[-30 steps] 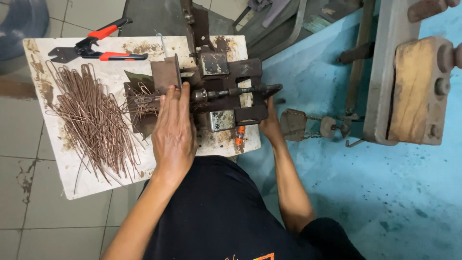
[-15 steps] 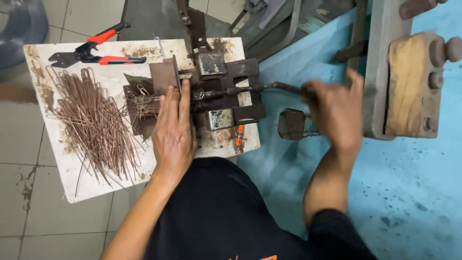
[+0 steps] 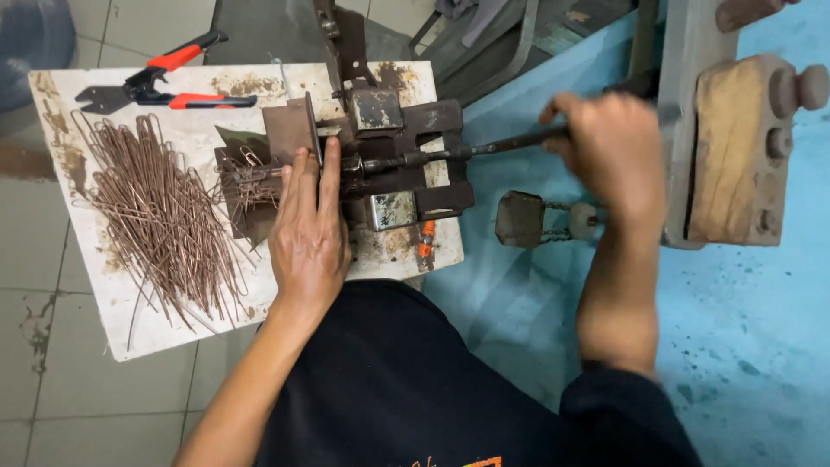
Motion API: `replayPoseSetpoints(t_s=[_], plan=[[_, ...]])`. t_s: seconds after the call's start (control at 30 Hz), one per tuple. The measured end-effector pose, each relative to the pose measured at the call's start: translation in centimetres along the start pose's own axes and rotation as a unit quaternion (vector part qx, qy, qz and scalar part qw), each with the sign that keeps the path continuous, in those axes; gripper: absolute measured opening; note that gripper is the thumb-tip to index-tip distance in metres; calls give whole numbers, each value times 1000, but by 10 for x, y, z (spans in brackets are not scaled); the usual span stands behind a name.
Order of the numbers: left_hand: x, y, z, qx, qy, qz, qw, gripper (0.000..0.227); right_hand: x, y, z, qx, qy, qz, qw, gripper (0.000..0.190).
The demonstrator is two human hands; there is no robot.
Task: Operating a manual crank machine to bend and shape thin metal wires into specific components.
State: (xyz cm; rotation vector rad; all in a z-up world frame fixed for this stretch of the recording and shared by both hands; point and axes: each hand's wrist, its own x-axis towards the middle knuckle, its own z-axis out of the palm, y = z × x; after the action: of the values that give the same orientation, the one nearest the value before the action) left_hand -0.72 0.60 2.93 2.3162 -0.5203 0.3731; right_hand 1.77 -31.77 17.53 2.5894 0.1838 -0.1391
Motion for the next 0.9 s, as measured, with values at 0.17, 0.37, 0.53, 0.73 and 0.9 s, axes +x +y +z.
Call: replayPoseSetpoints(t_s=[0.17,0.37,0.53,0.73,0.9], plan=[[-1,-5,4,-5,-11,-17,1000,101,-79,-70,13,160,75,159,971,45],[-1,-4,2,-5,-33,-28,999,99,-104,-146,87,416,57,276,865,51],[-2,-3,1,-15,-37,-32,999,95,-78,-174,190,592,96,264,755,58],[3,0,-3,-48,-13,-41,998,100,-85,-149,182,562,67,263,781,58],[6,4,-5,-51,-8,-37,998,99,-100,-88,64,129,124,210,961,40]])
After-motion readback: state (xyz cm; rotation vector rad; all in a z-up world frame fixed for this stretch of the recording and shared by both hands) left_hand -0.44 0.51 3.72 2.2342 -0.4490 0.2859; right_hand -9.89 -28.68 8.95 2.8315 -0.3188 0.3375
